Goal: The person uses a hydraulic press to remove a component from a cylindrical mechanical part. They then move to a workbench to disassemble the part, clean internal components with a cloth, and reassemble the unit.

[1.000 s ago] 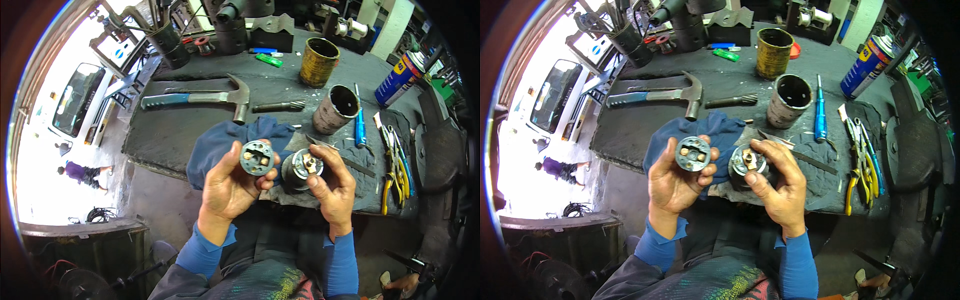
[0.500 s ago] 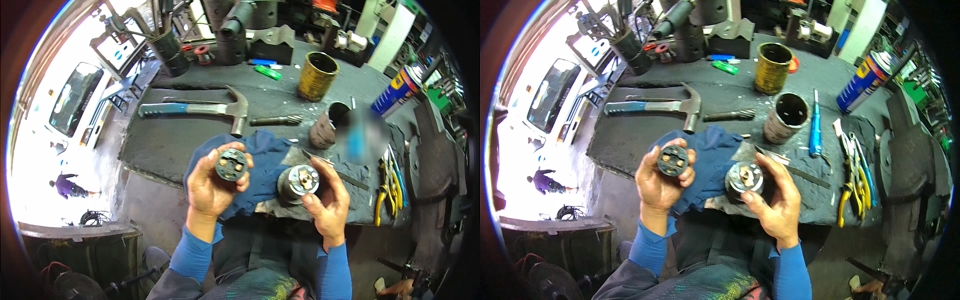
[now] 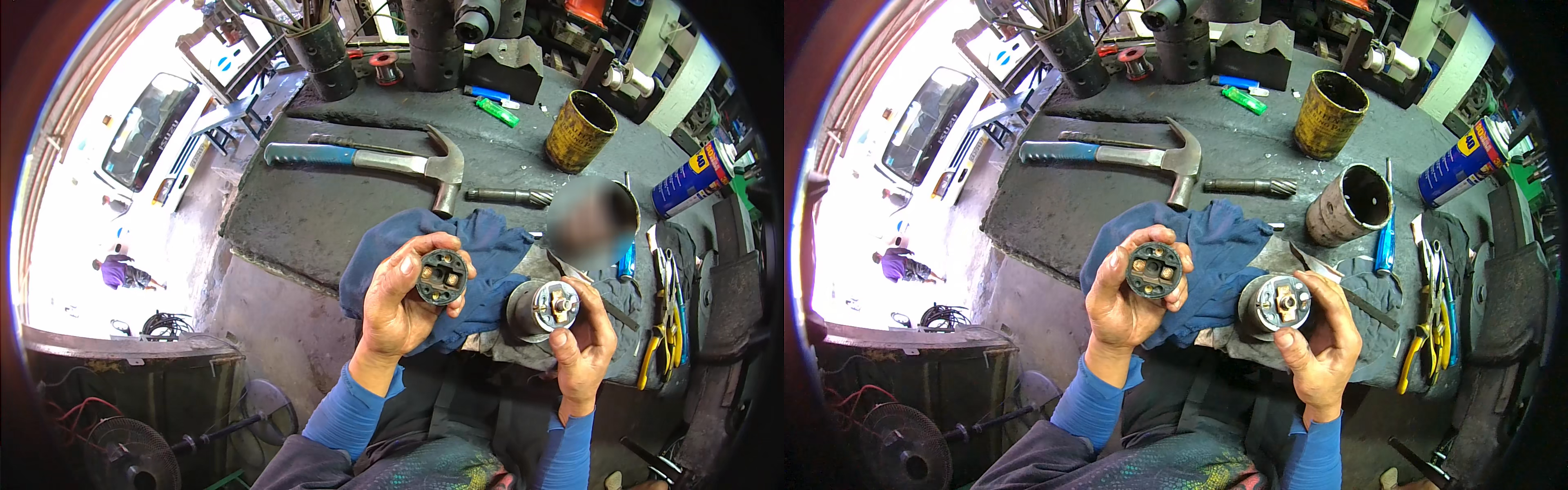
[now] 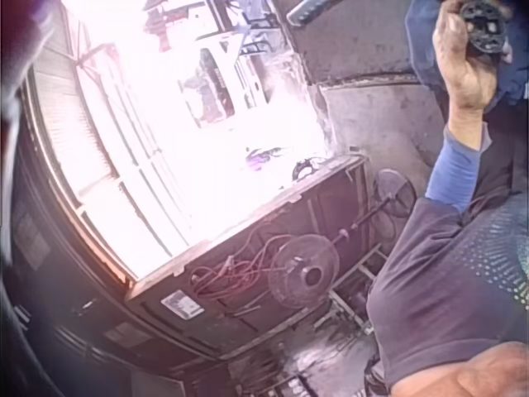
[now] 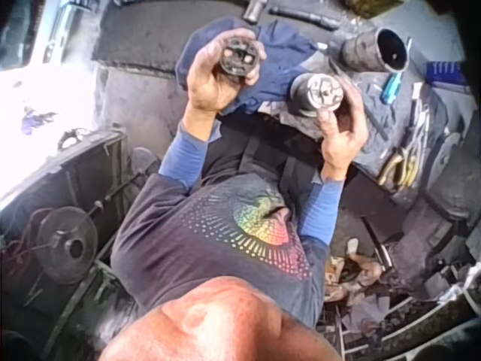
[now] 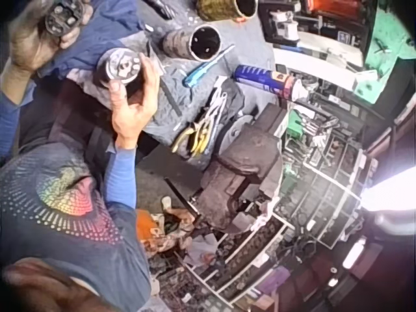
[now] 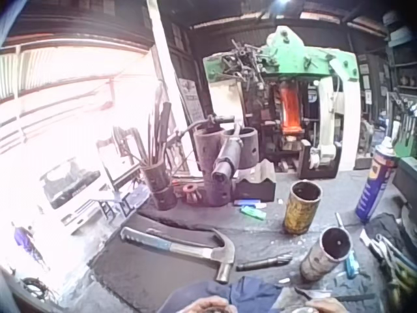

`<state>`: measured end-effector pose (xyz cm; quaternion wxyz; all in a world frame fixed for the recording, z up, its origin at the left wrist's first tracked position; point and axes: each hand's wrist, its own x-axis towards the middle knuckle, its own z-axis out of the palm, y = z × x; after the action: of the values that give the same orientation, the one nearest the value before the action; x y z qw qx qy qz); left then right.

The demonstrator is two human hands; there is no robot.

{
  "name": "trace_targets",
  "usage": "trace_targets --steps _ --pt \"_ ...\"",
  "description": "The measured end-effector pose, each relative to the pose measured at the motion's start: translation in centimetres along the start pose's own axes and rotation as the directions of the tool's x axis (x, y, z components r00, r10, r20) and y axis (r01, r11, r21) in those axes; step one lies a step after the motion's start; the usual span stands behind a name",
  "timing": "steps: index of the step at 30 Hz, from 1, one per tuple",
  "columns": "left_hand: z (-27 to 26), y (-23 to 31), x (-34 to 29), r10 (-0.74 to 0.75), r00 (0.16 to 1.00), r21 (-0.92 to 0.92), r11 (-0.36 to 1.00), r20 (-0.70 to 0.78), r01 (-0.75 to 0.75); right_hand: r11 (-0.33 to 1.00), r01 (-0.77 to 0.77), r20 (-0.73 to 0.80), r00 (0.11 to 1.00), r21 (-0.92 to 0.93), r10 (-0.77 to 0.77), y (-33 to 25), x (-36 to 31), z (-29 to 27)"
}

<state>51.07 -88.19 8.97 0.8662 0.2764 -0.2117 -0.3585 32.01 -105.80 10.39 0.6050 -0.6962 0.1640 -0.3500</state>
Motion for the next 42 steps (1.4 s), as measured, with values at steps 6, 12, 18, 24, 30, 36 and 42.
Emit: trace_targets --steps 6,12,18,24,30,36,42 --pt "0.2 -0.2 0.6 -0.019 1.000 -0.016 1.000 -0.001 0.019 1.000 0.020 0.007 1.000 -0.019 -0.020 0.3 0.5 -0.4" --pt "0.7 1.1 -0.5 -0.070 0.995 0.000 0.998 -0.074 0.070 0.995 0.001 0.012 1.000 -0.100 0.001 0.9 0.0 -0.2" --pt "0.9 -1.0 1.3 -0.077 0.997 0.012 0.997 0.002 0.077 0.988 0.009 -0.100 0.995 -0.153 -0.025 -0.5 -0.9 -0.5" --pt "0.9 -0.6 0.5 0.039 0.998 0.055 0.998 -0.048 -0.036 0.974 -0.004 -0.008 1.000 -0.226 0.002 -2.2 -0.7 1.4" --pt "1.2 -0.7 1.2 0.042 0.997 0.145 0.989 -0.069 -0.031 0.990 0.011 0.019 1.000 -0.140 -0.008 -2.0 -0.4 1.3" --pt "1.4 -0.5 1.1 0.049 0.998 0.119 0.992 -0.041 -0.044 0.966 0.031 0.001 0.999 -0.256 -0.032 -2.7 -0.4 0.7" --pt "0.9 -1.2 1.0 0.044 0.999 0.063 0.997 -0.024 -0.042 0.984 0.002 -0.011 1.000 -0.177 -0.004 -2.7 -0.2 1.0"
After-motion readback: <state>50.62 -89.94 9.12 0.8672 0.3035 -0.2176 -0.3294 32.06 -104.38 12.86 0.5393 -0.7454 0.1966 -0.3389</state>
